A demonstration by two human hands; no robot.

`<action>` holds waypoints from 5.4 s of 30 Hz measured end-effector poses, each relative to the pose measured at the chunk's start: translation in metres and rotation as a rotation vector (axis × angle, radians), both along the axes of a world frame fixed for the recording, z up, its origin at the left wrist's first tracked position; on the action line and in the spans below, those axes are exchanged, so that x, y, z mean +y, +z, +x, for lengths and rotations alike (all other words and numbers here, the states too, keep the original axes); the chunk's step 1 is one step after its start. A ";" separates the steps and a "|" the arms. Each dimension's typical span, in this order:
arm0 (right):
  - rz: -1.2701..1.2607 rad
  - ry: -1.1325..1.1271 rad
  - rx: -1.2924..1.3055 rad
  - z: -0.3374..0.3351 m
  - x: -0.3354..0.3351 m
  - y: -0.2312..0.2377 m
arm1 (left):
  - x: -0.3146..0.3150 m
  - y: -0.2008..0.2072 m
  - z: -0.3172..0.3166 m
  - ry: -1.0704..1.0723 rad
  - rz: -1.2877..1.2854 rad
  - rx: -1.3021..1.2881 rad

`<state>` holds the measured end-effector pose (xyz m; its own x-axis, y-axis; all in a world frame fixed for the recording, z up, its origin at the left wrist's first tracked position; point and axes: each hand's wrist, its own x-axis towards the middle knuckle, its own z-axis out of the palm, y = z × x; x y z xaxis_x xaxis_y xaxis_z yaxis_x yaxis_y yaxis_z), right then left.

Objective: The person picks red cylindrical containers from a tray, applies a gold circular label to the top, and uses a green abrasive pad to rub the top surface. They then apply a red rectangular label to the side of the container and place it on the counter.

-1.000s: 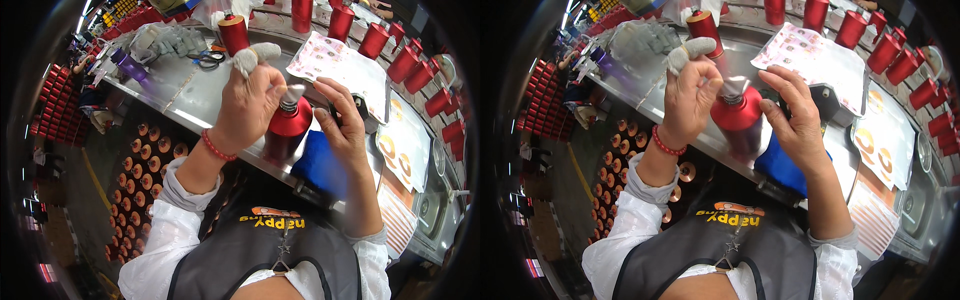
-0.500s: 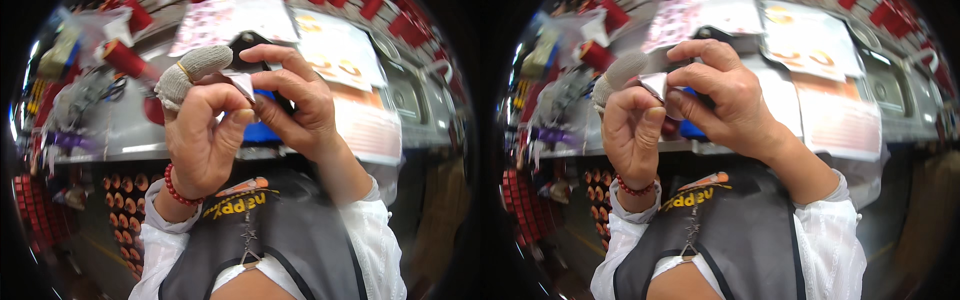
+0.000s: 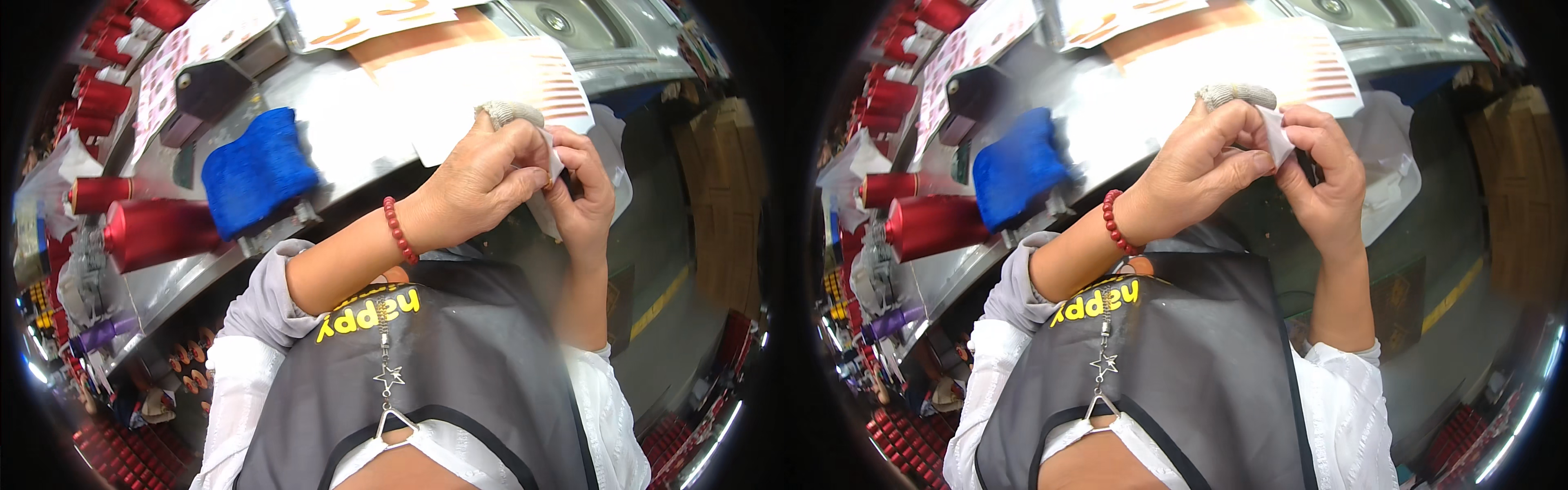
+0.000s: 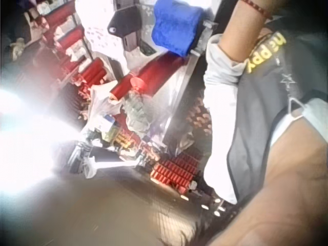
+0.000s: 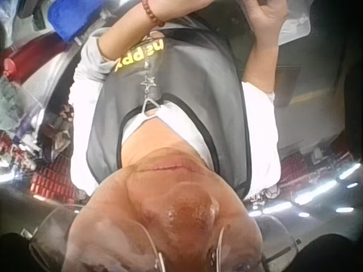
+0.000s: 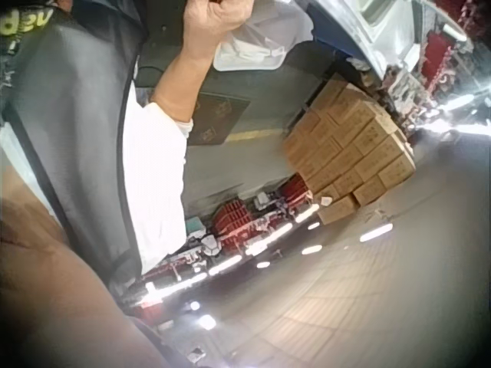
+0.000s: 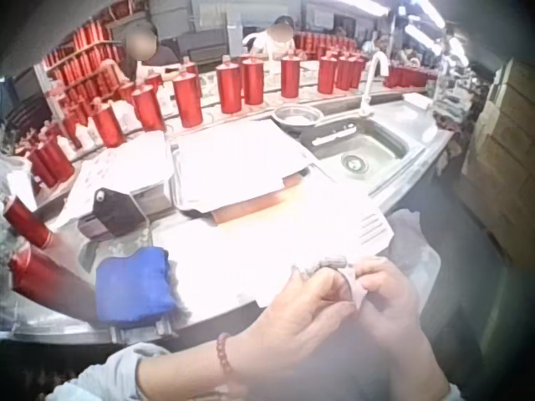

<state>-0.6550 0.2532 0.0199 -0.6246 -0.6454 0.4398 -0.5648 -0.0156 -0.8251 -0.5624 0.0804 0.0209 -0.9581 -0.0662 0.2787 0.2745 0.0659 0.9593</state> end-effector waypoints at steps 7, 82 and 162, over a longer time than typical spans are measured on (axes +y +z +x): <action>0.055 -0.470 -0.454 -0.115 0.099 -0.039 | 0.013 -0.014 -0.015 -0.077 0.042 -0.137; -0.034 0.707 -0.601 0.110 -0.330 0.112 | -0.183 -0.002 0.265 1.531 -0.697 0.146; 0.160 0.980 -0.565 0.193 -0.368 0.045 | -0.212 0.006 0.284 0.974 0.484 0.391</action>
<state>-0.4617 -0.1147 0.0653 0.0967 -0.9875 0.1245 0.0852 -0.1164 -0.9895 -0.2781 -0.1313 0.0271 -0.2957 -0.9107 0.2885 0.5934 0.0616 0.8026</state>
